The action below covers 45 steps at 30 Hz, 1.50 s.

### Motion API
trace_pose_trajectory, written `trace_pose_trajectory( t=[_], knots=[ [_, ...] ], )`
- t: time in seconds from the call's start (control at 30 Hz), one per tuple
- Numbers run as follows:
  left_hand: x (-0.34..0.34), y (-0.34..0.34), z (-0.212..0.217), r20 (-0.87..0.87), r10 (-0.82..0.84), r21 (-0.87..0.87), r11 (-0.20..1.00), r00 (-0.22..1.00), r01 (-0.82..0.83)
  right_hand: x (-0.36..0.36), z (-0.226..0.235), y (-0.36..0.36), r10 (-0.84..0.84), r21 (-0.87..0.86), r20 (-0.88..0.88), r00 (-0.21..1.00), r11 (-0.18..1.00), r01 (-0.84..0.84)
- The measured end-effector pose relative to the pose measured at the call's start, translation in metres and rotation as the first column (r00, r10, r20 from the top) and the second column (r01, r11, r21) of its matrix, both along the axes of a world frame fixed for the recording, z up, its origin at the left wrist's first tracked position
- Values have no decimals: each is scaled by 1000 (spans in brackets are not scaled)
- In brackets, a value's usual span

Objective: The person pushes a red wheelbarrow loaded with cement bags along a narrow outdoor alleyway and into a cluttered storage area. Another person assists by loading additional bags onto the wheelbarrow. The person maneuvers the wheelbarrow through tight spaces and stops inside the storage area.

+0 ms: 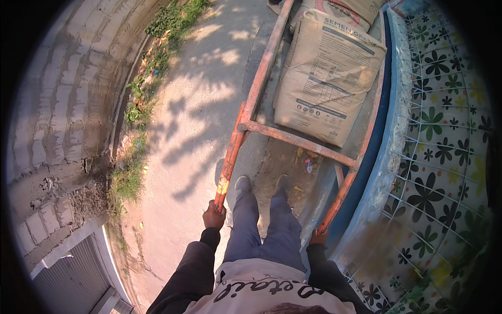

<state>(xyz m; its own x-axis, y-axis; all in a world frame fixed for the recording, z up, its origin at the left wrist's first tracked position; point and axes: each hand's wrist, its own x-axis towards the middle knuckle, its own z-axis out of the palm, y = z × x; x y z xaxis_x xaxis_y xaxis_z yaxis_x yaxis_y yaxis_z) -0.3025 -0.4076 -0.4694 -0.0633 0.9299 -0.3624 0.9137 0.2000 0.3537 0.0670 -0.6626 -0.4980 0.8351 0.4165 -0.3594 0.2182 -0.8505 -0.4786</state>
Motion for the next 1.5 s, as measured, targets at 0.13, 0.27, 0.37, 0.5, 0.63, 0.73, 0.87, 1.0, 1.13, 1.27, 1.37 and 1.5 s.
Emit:
trace_pose_trajectory(
  t=[0.13,0.27,0.37,0.5,0.63,0.73,0.87,1.0,1.13,1.27,1.37,1.5],
  knots=[
    [-9,-1,-9,49,-8,-36,999,999,10,5,5,7,-106,-312,-228,968,950,31],
    [-20,-3,-21,51,-37,-46,998,998,39,37,8,35,379,-603,-601,704,364,-710],
    [-22,-4,-26,56,-27,-73,997,998,31,61,18,67,564,-550,-675,476,47,-834],
    [-23,-8,-29,57,-45,-32,998,997,47,50,38,169,809,-527,-475,348,55,-848],
    [-20,-7,-27,33,-47,-33,998,998,48,-25,109,298,799,-391,-163,579,486,-782],
    [-22,-9,-28,37,-59,12,998,998,59,-66,121,348,950,-105,114,289,301,-948],
    [-23,-4,-31,4,-84,55,995,996,83,-129,122,406,937,51,341,74,59,-997],
    [-21,7,-17,13,-67,10,998,998,67,-141,81,457,832,-91,533,-151,-121,-988],
    [-19,9,-13,55,-58,19,998,997,57,-149,54,484,834,-419,278,-478,-342,-841],
    [-20,7,-14,70,-58,-26,998,996,60,-167,46,500,837,-479,-33,-546,-493,-726],
    [-21,1,-13,99,-42,0,999,994,42,-176,40,497,807,-541,-116,-579,-541,-644],
    [-21,-1,-10,106,3,-57,998,994,3,-192,56,502,802,-561,-203,-562,-566,-604]
  ],
)
